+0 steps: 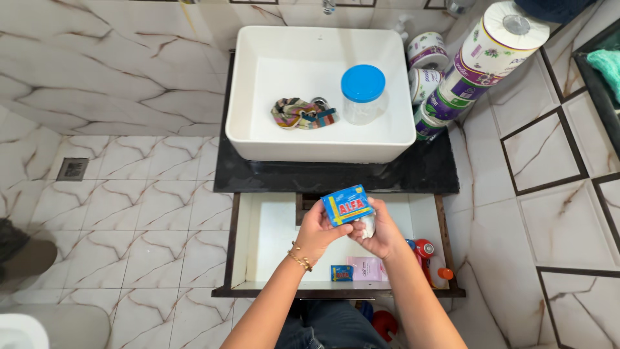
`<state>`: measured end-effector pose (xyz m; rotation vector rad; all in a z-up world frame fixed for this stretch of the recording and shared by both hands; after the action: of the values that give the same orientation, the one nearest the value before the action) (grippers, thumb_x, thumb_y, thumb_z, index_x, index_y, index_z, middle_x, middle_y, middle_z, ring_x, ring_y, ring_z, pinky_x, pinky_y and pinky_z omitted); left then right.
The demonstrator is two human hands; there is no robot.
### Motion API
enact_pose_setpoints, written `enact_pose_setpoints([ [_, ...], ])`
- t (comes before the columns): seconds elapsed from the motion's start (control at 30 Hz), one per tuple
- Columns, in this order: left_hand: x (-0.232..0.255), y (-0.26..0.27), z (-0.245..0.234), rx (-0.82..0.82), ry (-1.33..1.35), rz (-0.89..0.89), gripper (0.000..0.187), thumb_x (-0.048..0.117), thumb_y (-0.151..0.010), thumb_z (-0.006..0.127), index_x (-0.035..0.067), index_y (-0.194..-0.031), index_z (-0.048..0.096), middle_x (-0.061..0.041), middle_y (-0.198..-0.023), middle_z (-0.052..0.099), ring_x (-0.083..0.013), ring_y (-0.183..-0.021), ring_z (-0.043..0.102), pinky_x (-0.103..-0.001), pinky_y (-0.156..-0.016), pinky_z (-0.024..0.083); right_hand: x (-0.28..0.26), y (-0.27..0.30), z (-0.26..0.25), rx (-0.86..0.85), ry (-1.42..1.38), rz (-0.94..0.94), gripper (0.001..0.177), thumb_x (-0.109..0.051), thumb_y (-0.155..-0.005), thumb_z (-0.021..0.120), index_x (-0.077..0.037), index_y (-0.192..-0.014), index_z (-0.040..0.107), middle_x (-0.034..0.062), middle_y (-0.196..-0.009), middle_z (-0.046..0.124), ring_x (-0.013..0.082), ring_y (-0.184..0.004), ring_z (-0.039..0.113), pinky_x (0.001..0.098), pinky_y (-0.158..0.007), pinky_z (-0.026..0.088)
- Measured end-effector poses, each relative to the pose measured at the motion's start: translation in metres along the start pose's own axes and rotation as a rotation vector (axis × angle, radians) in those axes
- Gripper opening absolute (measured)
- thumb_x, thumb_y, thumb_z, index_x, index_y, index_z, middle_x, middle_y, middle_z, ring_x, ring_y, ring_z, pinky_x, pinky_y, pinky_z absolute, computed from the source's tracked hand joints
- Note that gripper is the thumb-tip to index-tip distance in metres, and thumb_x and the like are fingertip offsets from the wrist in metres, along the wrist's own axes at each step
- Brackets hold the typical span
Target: The person wipes several bathroom items with a white cloth, including a roll of toilet paper, a red aerosol can, a white bottle, a blue box, and a large roll of paper towels. The person places each item into an open drawer under the sink after wiping it.
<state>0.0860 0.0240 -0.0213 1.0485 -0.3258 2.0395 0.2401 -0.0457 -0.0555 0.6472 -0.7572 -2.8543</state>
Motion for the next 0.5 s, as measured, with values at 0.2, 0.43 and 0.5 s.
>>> enact_pose_setpoints([
  [0.2, 0.026, 0.035, -0.016, 0.095, 0.644, -0.141, 0.051, 0.034, -0.103, 0.044, -0.001, -0.141, 0.05, -0.019, -0.134, 0.061, -0.0314, -0.125, 0.061, -0.046, -0.106, 0.051, -0.004, 0.003, 0.011, 0.236, 0.415, -0.334, 0.024, -0.029, -0.101, 0.053, -0.007, -0.106, 0.06, 0.0013, -0.088, 0.055, 0.0117, -0.07, 0.052, 0.0297, -0.062, 0.045],
  [0.43, 0.017, 0.044, -0.03, 0.226, 0.492, -0.054, 0.043, 0.028, -0.11, 0.036, -0.004, -0.137, 0.043, -0.019, -0.134, 0.06, -0.0306, -0.124, 0.062, -0.048, -0.109, 0.052, 0.011, 0.026, 0.072, 0.317, 1.054, -0.936, 0.048, -0.014, -0.09, 0.067, -0.005, -0.136, 0.056, 0.0063, -0.117, 0.064, 0.0223, -0.105, 0.065, 0.0361, -0.089, 0.053],
  [0.5, 0.015, 0.046, -0.031, 0.188, 0.456, -0.041, 0.045, 0.029, -0.11, 0.036, -0.004, -0.139, 0.045, -0.019, -0.133, 0.059, -0.0299, -0.123, 0.062, -0.047, -0.108, 0.052, 0.029, 0.029, 0.097, 0.387, 1.25, -1.103, 0.045, -0.012, -0.086, 0.075, -0.006, -0.128, 0.059, 0.0105, -0.115, 0.069, 0.0276, -0.106, 0.068, 0.039, -0.089, 0.055],
])
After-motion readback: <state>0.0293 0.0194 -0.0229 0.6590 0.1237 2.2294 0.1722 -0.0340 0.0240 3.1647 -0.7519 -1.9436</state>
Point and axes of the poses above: each hand's wrist, its own y-axis away from the middle knuckle, its own z-axis out of the palm, x = y × z, the point moved 3 cm from there along -y, towards the middle knuckle
